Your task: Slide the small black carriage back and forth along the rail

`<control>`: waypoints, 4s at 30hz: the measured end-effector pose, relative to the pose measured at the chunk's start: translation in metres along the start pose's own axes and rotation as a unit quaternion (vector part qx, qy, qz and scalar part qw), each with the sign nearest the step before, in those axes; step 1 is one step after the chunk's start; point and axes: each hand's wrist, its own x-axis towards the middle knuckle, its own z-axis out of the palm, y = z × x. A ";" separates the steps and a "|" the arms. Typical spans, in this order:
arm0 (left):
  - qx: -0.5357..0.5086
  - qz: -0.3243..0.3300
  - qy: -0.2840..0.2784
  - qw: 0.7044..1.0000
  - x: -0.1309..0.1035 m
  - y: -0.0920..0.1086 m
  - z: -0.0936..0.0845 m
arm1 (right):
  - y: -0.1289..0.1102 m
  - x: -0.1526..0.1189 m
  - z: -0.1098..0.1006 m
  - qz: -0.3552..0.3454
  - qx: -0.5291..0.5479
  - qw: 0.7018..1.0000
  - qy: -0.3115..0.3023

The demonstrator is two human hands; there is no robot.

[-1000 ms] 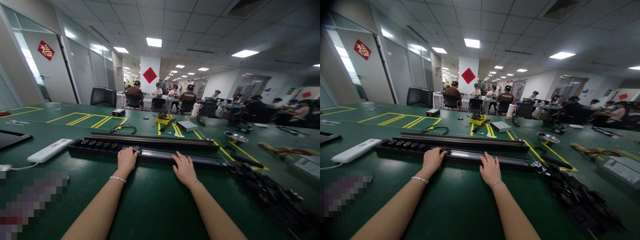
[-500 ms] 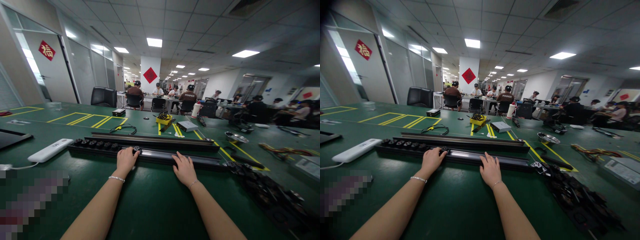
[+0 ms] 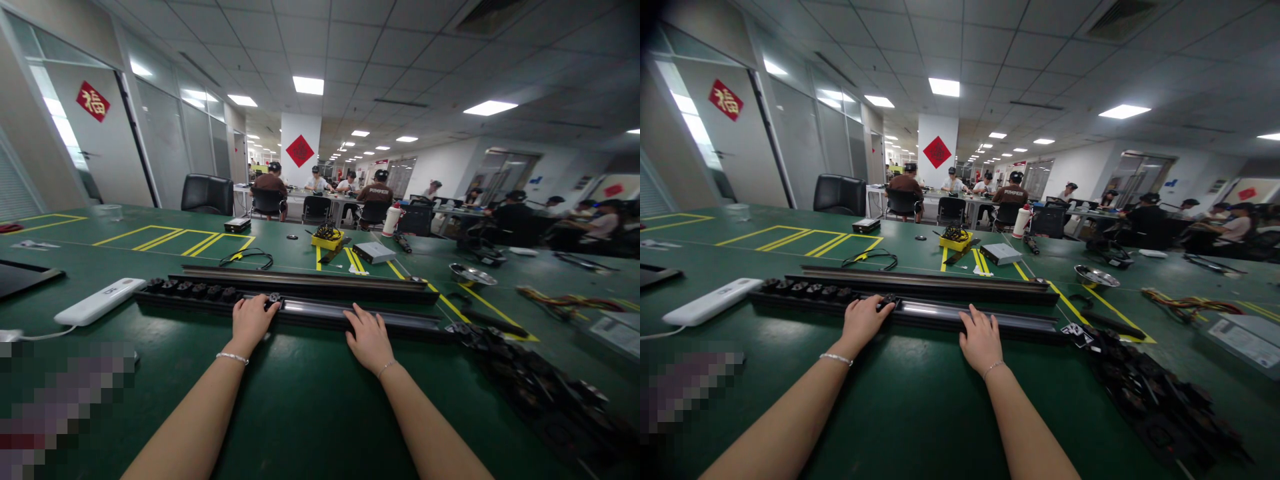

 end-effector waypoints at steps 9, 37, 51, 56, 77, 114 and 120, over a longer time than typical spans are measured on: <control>0.001 0.008 0.001 1.000 0.000 -0.001 0.001 | -0.001 0.000 -0.002 0.001 0.000 1.000 0.006; -0.001 0.010 -0.007 1.000 -0.002 0.000 0.001 | 0.000 -0.001 0.003 -0.005 -0.005 1.000 0.014; -0.006 0.044 -0.018 0.999 -0.005 0.005 0.003 | -0.001 0.000 0.000 -0.001 -0.001 1.000 0.005; -0.015 0.051 -0.017 0.998 -0.006 0.006 0.006 | -0.001 -0.001 0.000 0.000 0.001 1.000 0.002; -0.014 0.059 -0.035 0.998 -0.006 0.007 0.001 | -0.001 0.000 -0.001 -0.001 -0.001 1.000 0.004; -0.032 0.117 -0.050 0.991 -0.009 0.010 0.003 | 0.001 0.000 0.003 -0.002 -0.003 1.000 0.010; -0.033 0.111 -0.054 0.992 -0.008 0.010 0.004 | -0.001 -0.001 -0.001 0.000 -0.001 1.000 -0.001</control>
